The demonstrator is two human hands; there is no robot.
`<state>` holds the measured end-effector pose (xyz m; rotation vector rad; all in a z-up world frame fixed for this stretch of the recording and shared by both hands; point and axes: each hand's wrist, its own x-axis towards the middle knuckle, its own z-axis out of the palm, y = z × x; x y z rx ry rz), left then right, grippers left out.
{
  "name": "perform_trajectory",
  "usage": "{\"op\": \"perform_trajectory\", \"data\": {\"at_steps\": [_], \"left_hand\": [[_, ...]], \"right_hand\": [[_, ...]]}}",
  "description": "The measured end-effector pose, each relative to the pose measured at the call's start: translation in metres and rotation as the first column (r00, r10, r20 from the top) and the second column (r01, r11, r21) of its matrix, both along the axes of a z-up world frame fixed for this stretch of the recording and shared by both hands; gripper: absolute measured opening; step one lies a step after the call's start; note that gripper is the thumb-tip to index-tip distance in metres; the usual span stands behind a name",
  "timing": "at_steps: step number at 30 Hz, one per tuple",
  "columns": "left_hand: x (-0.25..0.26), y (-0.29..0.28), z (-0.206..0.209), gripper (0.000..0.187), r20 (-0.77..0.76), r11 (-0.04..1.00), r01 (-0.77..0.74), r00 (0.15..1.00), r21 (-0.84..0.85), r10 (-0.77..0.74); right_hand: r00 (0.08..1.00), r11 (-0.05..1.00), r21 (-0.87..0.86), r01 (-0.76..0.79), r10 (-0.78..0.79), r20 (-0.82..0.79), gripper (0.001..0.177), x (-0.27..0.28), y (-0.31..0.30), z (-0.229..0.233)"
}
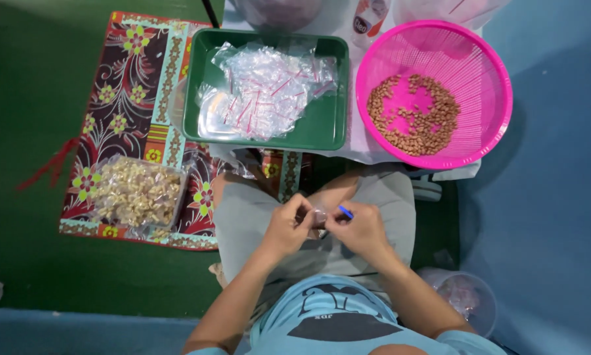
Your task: Scooping small snack items from a basket into individual plastic bags and sealing them for distribution.
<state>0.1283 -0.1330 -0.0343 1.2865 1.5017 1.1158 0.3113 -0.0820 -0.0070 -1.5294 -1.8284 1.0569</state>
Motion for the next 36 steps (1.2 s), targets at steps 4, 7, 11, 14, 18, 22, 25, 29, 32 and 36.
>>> {"op": "perform_trajectory", "data": {"at_steps": [4,7,11,14,18,22,25,29,32,36], "left_hand": [[0.004,0.006,0.027,0.013,-0.295,0.997,0.012,0.956,0.074,0.01],[0.002,0.008,0.026,0.006,-0.58,0.948,0.251,0.809,0.197,-0.093],[-0.007,0.008,0.014,0.016,-0.699,0.856,0.516,0.623,0.031,-0.35],[-0.013,0.008,0.014,0.025,-0.689,0.782,0.598,0.493,-0.175,-0.531],[-0.024,0.004,0.021,0.014,-0.729,0.828,0.546,0.616,0.124,-0.297],[-0.031,0.004,0.008,0.015,-0.673,0.91,0.407,0.695,0.076,-0.255],[-0.033,0.009,0.02,0.014,-0.782,0.907,0.413,0.592,0.084,-0.197],[-0.027,0.009,0.028,0.019,-0.602,0.92,0.324,0.788,0.22,-0.133],[-0.025,0.009,0.031,0.019,-0.614,0.913,0.343,0.776,0.223,-0.142],[-0.023,0.007,0.031,0.021,-0.66,0.907,0.353,0.742,0.229,-0.122]], "right_hand": [[0.979,0.997,0.03,-0.073,0.066,0.195,0.015,0.0,0.005,0.005],[0.958,0.995,-0.03,-0.095,0.1,0.27,0.02,0.006,0.009,-0.003],[0.94,0.981,-0.125,-0.15,0.18,0.288,0.018,0.014,0.011,0.002],[0.932,0.965,-0.174,-0.198,0.24,0.272,0.018,0.021,0.014,0.004],[0.964,0.935,-0.252,-0.248,0.212,-0.161,0.033,0.033,0.015,0.024],[0.594,0.958,-0.252,-0.137,-0.124,-0.795,0.044,0.068,0.024,0.022],[0.693,0.973,0.044,0.226,-0.129,-0.709,0.067,0.098,0.034,0.038],[0.683,0.842,0.192,0.503,-0.252,-0.685,0.042,0.117,0.055,0.051],[0.886,0.8,0.466,0.378,-0.167,-0.432,0.038,0.111,0.08,0.053],[0.988,0.731,0.676,0.093,-0.154,0.031,0.02,0.091,0.101,0.058]]}}
